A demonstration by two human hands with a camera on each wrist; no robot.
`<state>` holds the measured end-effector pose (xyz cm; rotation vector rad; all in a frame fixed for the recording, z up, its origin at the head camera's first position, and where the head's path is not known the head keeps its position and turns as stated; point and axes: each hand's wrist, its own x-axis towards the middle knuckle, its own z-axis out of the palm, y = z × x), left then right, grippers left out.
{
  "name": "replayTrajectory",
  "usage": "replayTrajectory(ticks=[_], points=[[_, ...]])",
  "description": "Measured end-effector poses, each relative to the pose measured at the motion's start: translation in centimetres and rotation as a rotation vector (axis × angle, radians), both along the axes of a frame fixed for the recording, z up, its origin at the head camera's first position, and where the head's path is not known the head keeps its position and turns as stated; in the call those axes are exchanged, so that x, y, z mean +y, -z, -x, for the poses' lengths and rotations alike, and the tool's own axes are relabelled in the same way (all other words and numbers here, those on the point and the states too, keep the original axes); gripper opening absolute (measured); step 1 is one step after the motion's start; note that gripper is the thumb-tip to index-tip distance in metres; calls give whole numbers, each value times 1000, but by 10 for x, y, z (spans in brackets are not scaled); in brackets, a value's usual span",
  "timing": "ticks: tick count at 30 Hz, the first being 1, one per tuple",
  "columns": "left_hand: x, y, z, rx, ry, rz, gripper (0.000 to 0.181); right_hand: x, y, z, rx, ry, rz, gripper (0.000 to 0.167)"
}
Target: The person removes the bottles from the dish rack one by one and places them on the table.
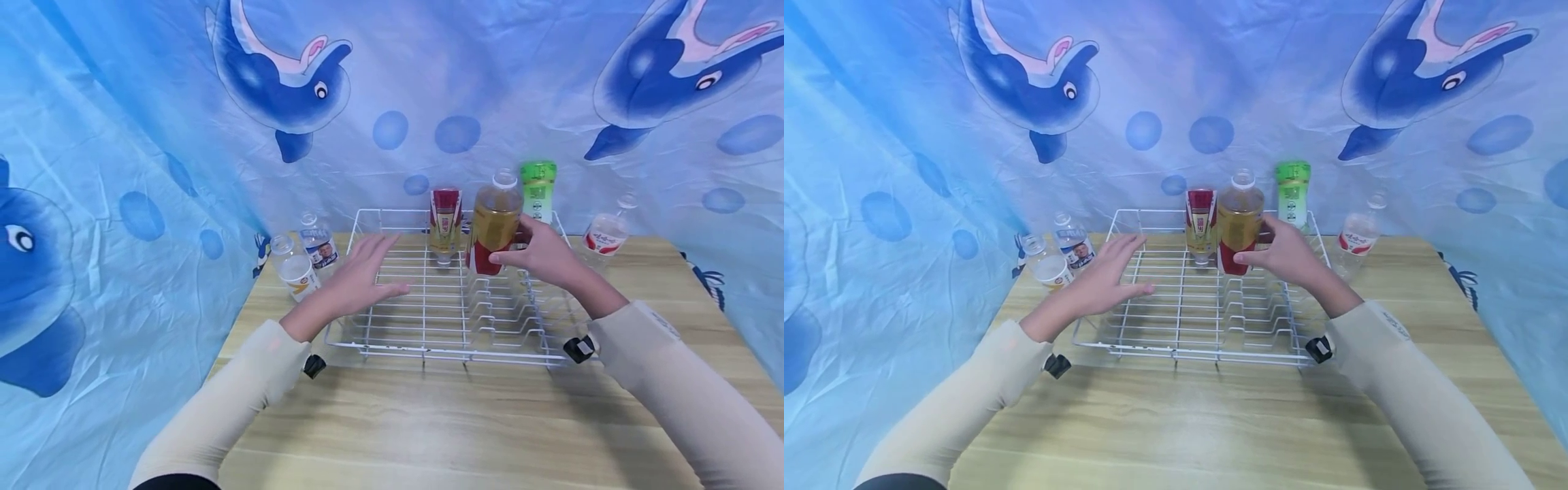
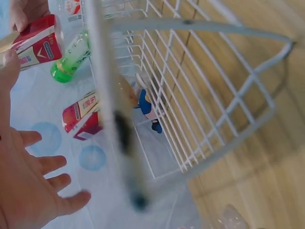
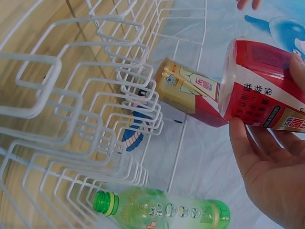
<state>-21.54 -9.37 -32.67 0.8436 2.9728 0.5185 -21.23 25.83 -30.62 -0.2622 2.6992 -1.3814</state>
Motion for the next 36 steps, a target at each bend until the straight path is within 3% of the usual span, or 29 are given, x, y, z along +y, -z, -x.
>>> replayTrajectory(ticks=[6,13,26,36], points=[[-22,15,-17,59,-86,71,95,8,-1,-6,3,-2,-27,87],[-45,38,-33,57,-133,-20,95,25,-3,-14,31,13,-53,82],[-66,59,-49,8,-111,-210,99,75,-6,-32,66,89,-83,72],[-70,69,-51,-68,-87,-223,106,115,-5,-47,15,202,-90,79]])
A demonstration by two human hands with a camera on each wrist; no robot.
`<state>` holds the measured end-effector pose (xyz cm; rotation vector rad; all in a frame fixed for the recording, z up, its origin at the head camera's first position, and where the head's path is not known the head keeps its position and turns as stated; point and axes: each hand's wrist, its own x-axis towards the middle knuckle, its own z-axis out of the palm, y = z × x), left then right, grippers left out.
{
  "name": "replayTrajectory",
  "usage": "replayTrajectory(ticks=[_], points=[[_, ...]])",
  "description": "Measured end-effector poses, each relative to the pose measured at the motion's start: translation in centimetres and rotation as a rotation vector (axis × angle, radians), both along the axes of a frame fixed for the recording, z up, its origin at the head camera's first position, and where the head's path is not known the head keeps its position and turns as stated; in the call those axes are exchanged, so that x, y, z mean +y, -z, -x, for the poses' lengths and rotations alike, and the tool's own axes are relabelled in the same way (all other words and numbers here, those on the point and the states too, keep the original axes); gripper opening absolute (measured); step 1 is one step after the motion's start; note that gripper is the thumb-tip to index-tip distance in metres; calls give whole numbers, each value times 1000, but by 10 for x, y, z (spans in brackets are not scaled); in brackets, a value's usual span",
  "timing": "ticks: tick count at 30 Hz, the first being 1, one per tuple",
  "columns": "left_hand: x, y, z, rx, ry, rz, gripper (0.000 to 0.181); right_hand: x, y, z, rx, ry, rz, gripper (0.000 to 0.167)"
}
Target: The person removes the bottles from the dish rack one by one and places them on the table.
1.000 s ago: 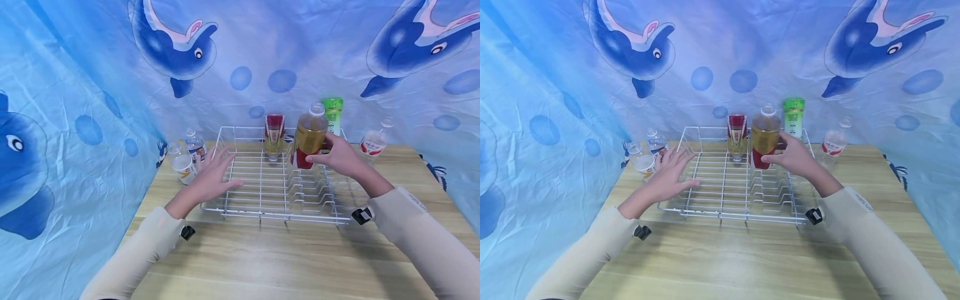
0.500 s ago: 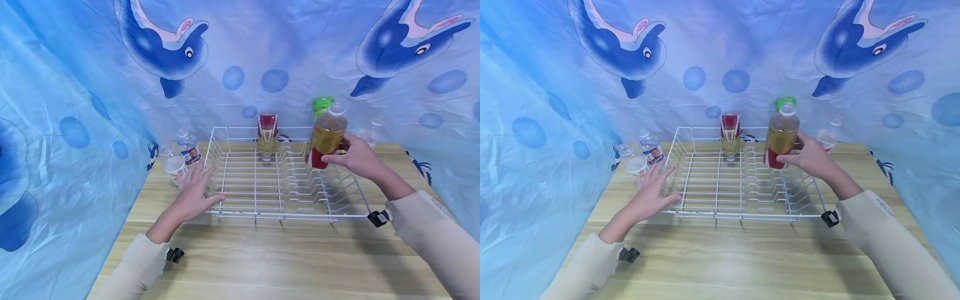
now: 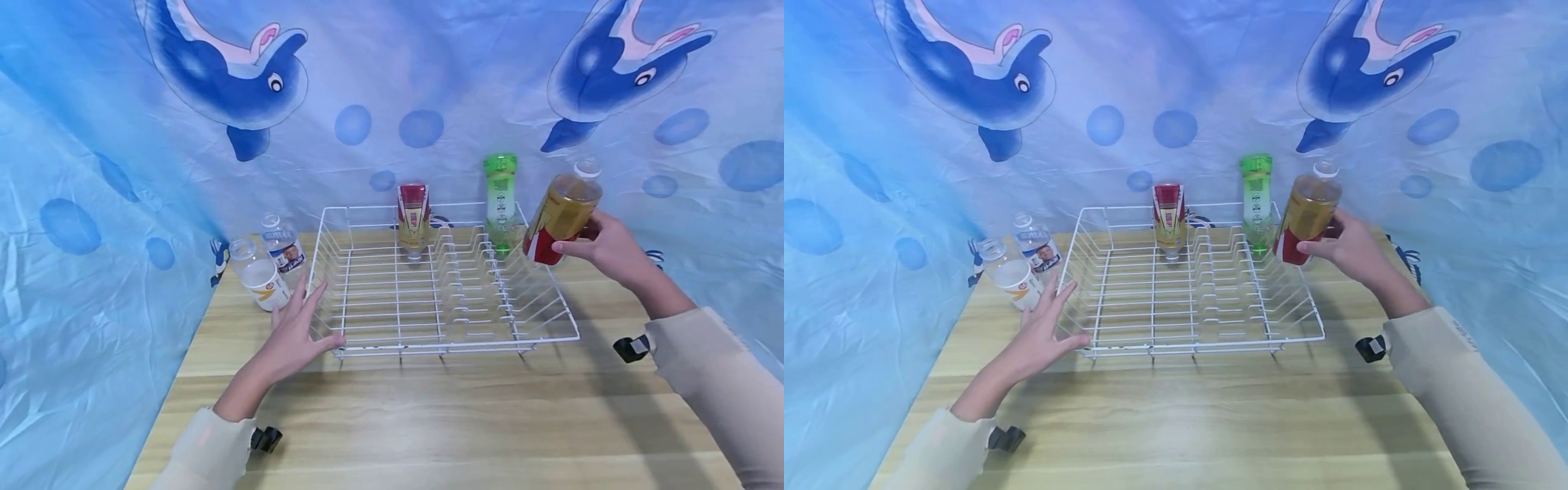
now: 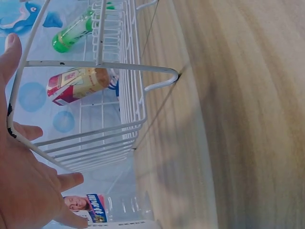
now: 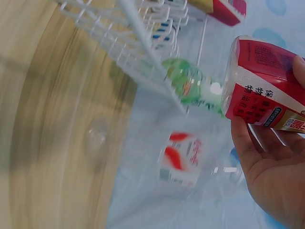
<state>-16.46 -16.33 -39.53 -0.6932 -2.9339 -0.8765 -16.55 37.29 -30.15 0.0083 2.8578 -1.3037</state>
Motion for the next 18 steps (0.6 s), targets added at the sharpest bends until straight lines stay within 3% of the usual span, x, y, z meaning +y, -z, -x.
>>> replayTrajectory(ticks=[8,18], points=[[-2,5,-1,-48,6,-34,109,28,7,-6,29,49,-6,73],[-8,6,1,-124,23,-47,110,40,11,-11,13,108,-26,77]])
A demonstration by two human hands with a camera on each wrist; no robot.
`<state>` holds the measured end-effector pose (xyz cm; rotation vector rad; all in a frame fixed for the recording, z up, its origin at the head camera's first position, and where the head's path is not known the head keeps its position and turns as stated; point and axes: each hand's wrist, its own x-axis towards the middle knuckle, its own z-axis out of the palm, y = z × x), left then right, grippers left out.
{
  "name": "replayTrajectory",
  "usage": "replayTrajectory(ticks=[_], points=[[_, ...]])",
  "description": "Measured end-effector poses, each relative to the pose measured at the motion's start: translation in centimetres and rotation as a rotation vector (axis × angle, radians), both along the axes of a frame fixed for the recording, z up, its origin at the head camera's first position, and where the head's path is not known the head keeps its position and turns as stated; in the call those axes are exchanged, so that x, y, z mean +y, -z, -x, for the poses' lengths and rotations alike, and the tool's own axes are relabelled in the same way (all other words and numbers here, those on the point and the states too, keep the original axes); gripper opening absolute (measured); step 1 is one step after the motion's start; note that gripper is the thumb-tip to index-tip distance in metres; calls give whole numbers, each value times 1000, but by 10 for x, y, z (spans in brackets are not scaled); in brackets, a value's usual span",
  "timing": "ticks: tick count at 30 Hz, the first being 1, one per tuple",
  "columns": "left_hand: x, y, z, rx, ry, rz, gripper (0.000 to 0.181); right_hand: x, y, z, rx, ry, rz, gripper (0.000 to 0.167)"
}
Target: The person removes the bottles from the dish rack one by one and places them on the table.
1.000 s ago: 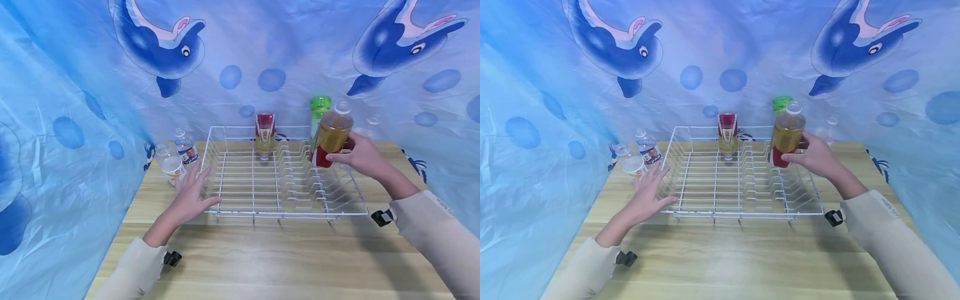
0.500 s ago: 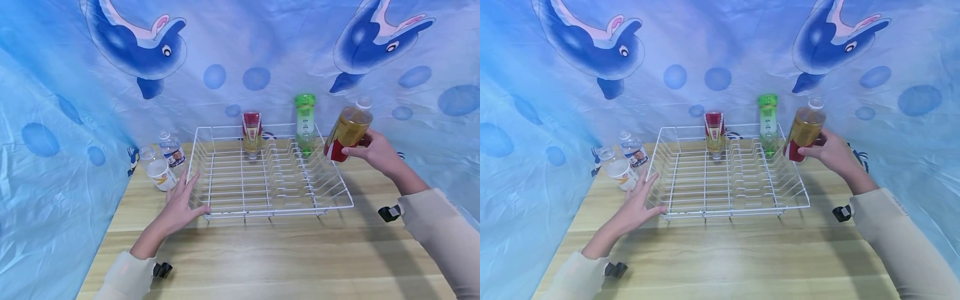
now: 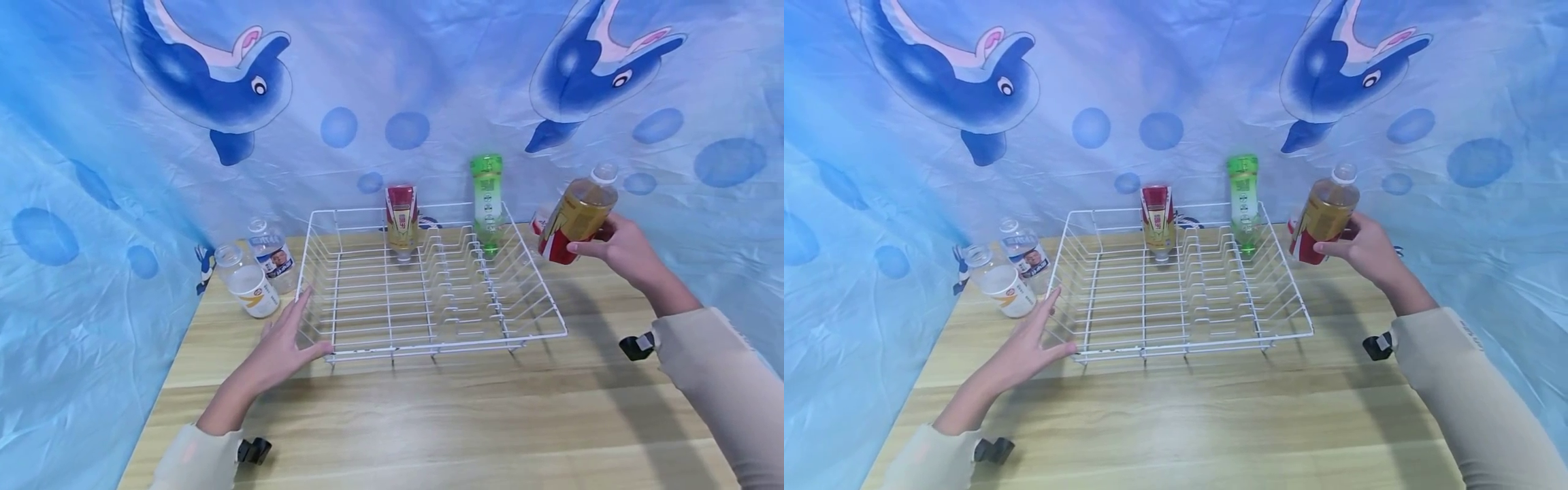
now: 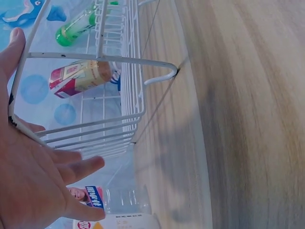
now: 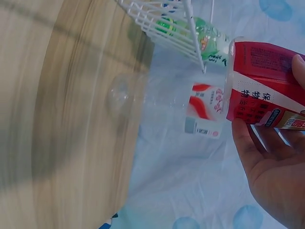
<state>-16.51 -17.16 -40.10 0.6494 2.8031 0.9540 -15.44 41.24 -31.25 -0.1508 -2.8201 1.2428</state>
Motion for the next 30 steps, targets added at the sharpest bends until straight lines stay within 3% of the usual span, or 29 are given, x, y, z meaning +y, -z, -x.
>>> replayTrajectory(ticks=[13,21,30], points=[[-6,-3,-5,-127,-37,20,121,8,14,-1,-36,12,27,83],[-6,-5,-3,-136,-29,21,122,13,23,-2,-38,1,20,82],[-2,-5,-1,-126,-15,18,122,18,46,-3,-73,24,39,88]])
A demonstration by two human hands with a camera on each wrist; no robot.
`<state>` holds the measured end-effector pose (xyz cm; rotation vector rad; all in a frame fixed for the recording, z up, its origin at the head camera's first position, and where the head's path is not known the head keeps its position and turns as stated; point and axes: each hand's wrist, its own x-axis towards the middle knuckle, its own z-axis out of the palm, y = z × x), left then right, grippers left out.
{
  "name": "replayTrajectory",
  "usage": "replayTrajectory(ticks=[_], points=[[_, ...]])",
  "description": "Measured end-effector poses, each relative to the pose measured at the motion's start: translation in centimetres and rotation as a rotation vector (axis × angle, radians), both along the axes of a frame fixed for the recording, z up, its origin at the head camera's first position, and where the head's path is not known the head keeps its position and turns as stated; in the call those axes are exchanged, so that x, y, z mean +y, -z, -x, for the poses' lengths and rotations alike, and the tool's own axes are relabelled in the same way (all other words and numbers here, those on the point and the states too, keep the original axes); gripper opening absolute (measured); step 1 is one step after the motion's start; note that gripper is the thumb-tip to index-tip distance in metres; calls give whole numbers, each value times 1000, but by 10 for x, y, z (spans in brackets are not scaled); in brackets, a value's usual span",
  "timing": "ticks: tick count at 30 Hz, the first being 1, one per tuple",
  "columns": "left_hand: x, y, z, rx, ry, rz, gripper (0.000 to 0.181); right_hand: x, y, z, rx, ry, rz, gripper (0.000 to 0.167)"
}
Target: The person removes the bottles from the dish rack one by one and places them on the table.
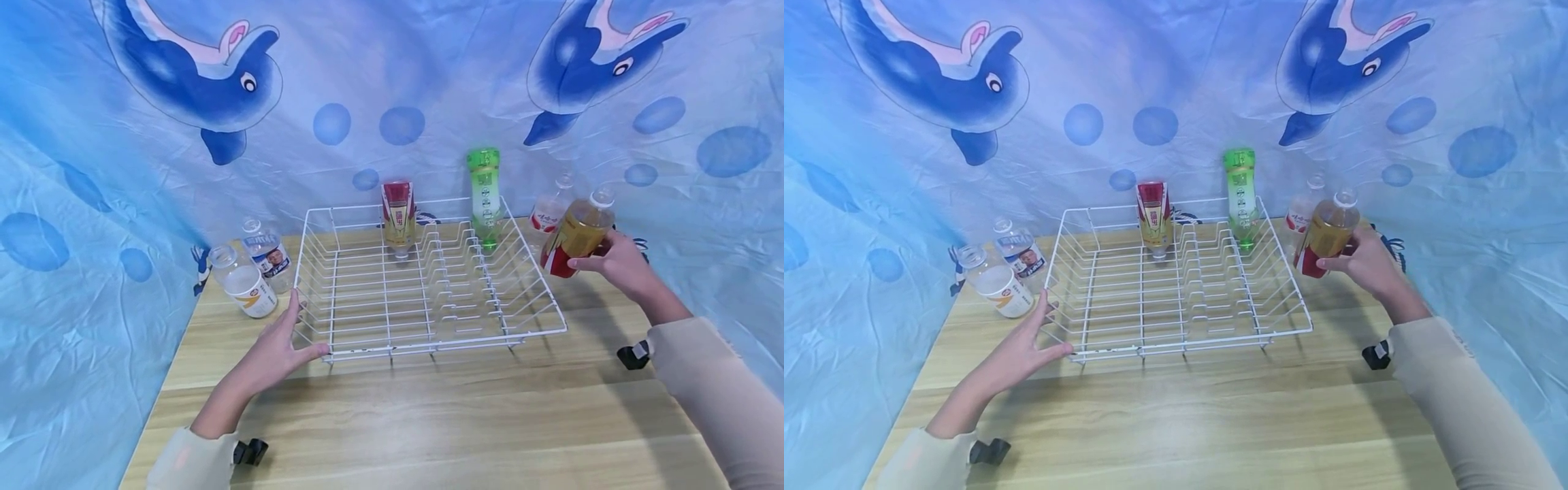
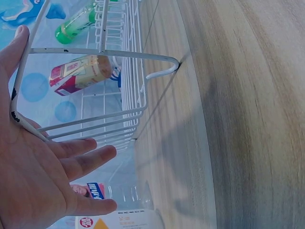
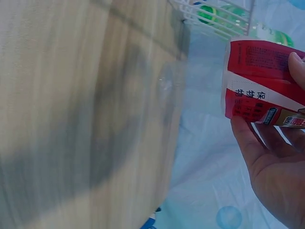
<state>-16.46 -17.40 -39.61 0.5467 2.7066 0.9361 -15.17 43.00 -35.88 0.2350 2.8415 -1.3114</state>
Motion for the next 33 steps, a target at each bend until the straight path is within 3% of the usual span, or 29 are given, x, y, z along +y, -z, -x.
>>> replayTrajectory(ticks=[3,18,33], points=[[0,0,0,1,3,-4,122,1,9,1,22,-7,2,87],[2,-2,1,-22,0,-9,123,2,50,11,-36,4,-3,89],[1,1,1,-29,-9,-20,123,-2,70,15,-60,-29,12,83]])
